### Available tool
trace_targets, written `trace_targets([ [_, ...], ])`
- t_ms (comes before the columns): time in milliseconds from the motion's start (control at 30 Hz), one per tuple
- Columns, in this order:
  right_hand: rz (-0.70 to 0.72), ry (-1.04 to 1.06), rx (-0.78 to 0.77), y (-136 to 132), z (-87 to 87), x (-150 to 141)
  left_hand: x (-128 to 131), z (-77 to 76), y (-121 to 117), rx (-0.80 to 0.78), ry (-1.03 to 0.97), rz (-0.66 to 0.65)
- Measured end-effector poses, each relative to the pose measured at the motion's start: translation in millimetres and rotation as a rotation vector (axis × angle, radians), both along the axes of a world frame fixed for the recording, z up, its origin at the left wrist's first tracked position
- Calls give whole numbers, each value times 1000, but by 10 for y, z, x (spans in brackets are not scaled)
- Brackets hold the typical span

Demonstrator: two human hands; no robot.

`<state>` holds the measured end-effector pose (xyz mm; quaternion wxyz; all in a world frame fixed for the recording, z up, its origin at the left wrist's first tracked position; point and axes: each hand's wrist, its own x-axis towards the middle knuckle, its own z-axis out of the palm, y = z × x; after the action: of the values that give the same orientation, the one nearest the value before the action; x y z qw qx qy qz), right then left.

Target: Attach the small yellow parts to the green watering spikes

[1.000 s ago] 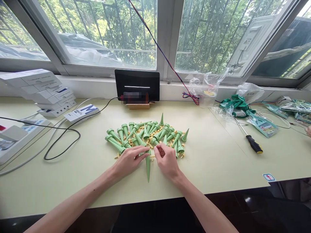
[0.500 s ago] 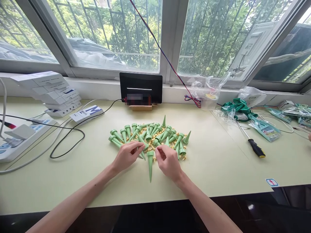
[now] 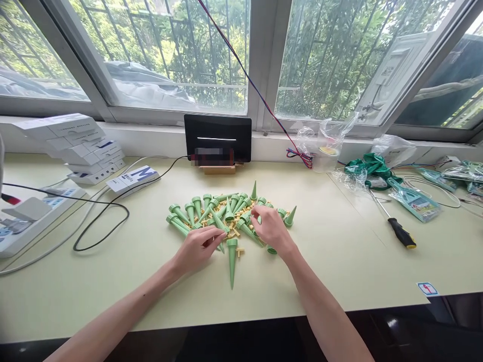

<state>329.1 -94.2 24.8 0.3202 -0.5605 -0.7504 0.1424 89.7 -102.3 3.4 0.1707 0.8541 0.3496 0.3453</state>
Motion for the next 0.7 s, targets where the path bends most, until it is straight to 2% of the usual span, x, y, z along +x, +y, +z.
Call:
trace_targets([
  [100,-13,-42,-32,-39,-50,13,7,-12,-10,11,17,-8],
  [333,-64,-126,-56,-79,0,-34,15,-20,-8,40,31,-2],
  [700,-98,-229,-60,-125,-45,-55,23,-21,-2,64,43,0],
])
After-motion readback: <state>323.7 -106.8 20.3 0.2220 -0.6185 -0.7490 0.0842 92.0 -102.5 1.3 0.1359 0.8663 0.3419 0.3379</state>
